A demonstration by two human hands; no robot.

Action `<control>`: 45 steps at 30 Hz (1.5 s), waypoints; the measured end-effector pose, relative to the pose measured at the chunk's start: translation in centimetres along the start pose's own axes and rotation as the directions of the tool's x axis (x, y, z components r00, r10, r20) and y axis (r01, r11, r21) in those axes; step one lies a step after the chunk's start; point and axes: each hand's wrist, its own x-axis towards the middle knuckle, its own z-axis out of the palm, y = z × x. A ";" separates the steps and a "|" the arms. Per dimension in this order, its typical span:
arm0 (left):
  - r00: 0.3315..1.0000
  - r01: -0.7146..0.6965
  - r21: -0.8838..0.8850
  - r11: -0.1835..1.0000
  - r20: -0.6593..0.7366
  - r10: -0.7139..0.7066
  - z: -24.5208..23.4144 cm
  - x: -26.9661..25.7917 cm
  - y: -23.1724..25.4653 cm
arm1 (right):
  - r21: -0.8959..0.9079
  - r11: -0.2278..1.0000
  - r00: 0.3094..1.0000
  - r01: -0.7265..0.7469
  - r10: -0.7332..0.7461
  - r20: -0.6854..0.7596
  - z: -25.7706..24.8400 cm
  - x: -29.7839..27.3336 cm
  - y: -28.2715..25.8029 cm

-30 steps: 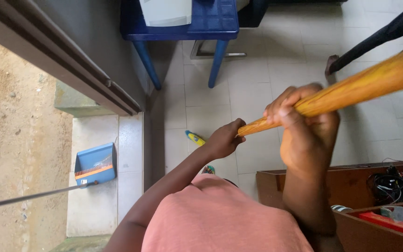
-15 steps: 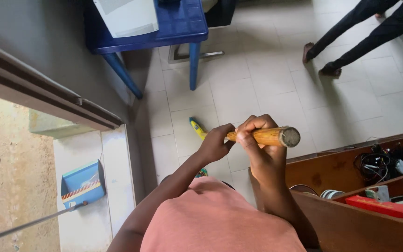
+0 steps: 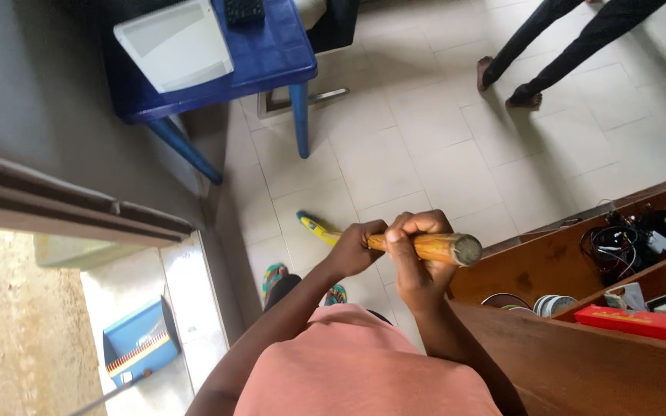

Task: Sweeping and mopping the floor in a room.

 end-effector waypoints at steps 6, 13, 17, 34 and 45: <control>0.993 -0.012 -0.020 1.000 0.120 0.014 -2.3 1.3 -0.9 | -0.026 1.000 0.988 0.010 -0.014 -0.153 2.0 0.8 1.7; 0.956 0.066 0.025 0.998 0.284 -0.070 -5.7 2.5 -0.7 | -0.077 0.997 0.962 0.014 -0.034 -0.272 5.1 1.4 3.0; 0.927 0.073 0.055 0.996 0.364 -0.088 -7.2 2.4 -0.5 | -0.071 0.997 0.947 0.020 -0.041 -0.319 6.3 1.1 3.6; 0.821 -0.074 0.093 0.993 0.571 0.008 -8.6 0.7 -2.4 | -0.131 0.990 0.955 0.053 -0.089 -0.283 8.3 -2.9 3.3; 0.825 -0.116 0.063 0.991 0.561 0.061 -7.5 1.3 -4.3 | -0.152 0.986 0.963 0.069 -0.105 -0.246 8.7 -2.1 2.4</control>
